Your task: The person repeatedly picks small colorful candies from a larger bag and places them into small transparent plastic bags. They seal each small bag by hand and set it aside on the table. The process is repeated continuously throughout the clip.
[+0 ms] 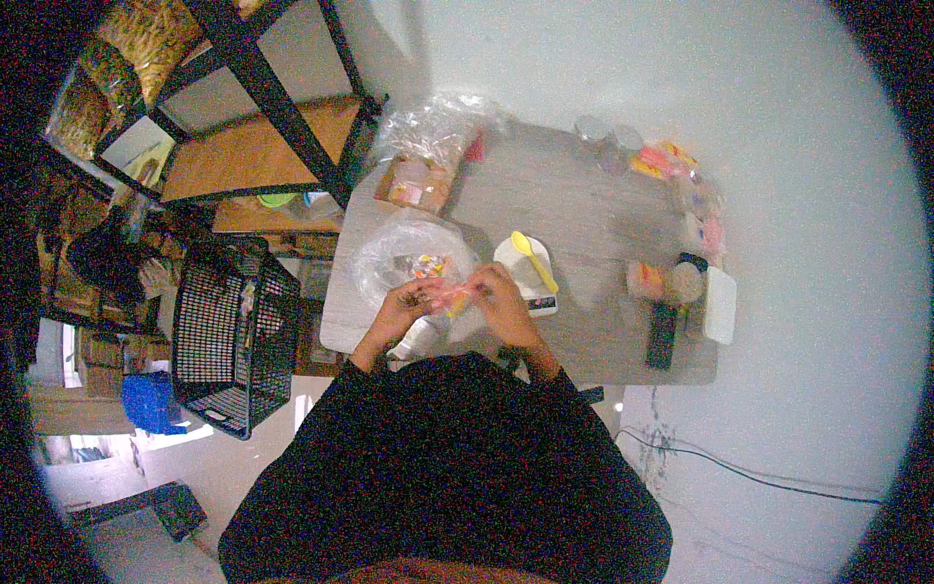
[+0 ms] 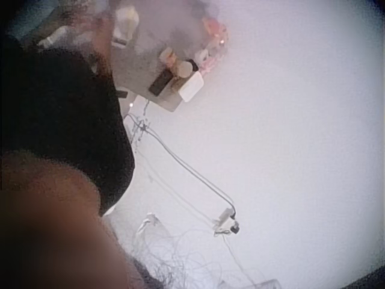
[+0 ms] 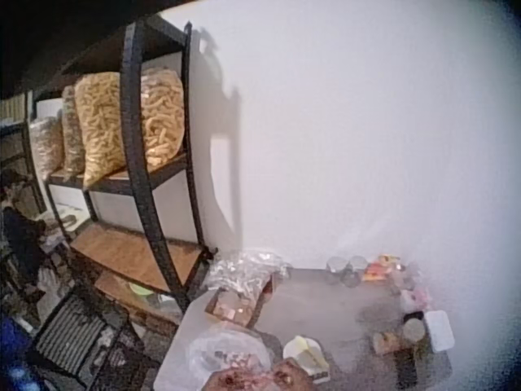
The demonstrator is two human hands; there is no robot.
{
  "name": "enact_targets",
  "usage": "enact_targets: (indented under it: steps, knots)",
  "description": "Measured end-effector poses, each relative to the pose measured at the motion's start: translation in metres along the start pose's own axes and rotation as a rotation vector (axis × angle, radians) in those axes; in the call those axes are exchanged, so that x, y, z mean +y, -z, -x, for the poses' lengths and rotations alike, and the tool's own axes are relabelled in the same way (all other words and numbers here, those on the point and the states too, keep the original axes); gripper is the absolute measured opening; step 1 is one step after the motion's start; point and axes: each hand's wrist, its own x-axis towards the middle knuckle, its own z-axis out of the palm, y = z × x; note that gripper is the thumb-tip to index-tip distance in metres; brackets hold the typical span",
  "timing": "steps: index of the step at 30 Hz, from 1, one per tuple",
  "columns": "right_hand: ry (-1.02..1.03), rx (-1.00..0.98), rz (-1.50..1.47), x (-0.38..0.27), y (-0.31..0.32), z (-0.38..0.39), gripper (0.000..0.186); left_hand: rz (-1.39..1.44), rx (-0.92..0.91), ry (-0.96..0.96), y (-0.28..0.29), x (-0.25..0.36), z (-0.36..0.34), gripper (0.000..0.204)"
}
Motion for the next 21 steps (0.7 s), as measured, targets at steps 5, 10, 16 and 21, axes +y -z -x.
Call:
enact_targets:
  steps: [5, 10, 16, 21]
  knots:
    - [0.132, 0.061, 0.182, -0.018, 0.014, -0.002, 0.012, -0.051, 0.115, -0.064, 0.007, -0.004, -0.003, 0.032]
    - [0.057, 0.043, -0.156, -0.002, 0.037, -0.002, 0.01, -0.144, 0.212, -0.114, 0.034, -0.012, 0.006, 0.031]
    - [-0.13, 0.069, 0.633, 0.044, 0.026, -0.004, 0.008, -0.138, 0.328, -0.077, 0.054, -0.028, 0.018, 0.03]
    - [-0.083, 0.156, -0.158, 0.047, 0.04, -0.002, 0.006, -0.12, 0.389, -0.075, 0.065, -0.031, 0.036, 0.031]
